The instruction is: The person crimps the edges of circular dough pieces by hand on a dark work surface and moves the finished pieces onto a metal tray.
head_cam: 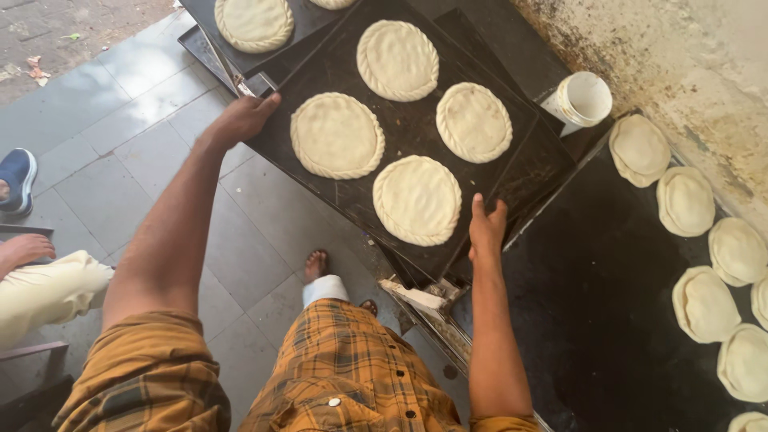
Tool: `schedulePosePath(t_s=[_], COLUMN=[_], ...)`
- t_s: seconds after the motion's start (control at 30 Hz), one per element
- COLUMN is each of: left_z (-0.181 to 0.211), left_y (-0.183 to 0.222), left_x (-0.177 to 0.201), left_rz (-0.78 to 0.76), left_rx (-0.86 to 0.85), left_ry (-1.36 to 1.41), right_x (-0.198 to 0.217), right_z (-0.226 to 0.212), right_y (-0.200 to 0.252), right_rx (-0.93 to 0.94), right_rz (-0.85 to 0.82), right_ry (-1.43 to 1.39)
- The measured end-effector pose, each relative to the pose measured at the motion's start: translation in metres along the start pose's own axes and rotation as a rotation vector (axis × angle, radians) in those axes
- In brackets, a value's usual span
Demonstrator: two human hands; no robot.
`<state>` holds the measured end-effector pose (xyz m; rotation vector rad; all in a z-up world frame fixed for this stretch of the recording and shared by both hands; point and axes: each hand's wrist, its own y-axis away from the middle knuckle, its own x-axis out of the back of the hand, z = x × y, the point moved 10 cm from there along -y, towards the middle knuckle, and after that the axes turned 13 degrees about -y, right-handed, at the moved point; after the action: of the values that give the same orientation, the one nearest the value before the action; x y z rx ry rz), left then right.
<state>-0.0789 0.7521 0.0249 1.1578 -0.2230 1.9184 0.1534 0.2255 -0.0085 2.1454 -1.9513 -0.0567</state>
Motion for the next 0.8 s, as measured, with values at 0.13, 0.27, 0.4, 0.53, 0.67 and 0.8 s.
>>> schedulePosePath(t_s=[0.13, 0.27, 0.4, 0.53, 0.67, 0.8], left_z=[0.018, -0.002, -0.033, -0.098, -0.166, -0.214], left_y=[0.022, 0.023, -0.024, -0.101, -0.188, -0.267], left_x=[0.02, 0.049, 0.118, 0.185, 0.242, 0.253], left_rz=[-0.03, -0.033, 0.07, 0.012, 0.042, 0.057], left_rx=[0.036, 0.077, -0.043, 0.004, 0.048, -0.001], left_ry=[0.122, 0.153, 0.238, 0.385, 0.351, 0.41], right_x=[0.001, -0.009, -0.095, -0.214, -0.346, -0.459], right_z=[-0.035, -0.082, -0.147, -0.181, -0.17, -0.156], right_y=[0.0, 0.024, 0.041, -0.005, -0.08, -0.142], right_rx=[0.307, 0.252, 0.354, 0.454, 0.39, 0.407], right_rz=[-0.015, -0.013, -0.047, -0.118, -0.158, -0.213], right_ry=[0.125, 0.015, -0.068, -0.029, -0.026, 0.016])
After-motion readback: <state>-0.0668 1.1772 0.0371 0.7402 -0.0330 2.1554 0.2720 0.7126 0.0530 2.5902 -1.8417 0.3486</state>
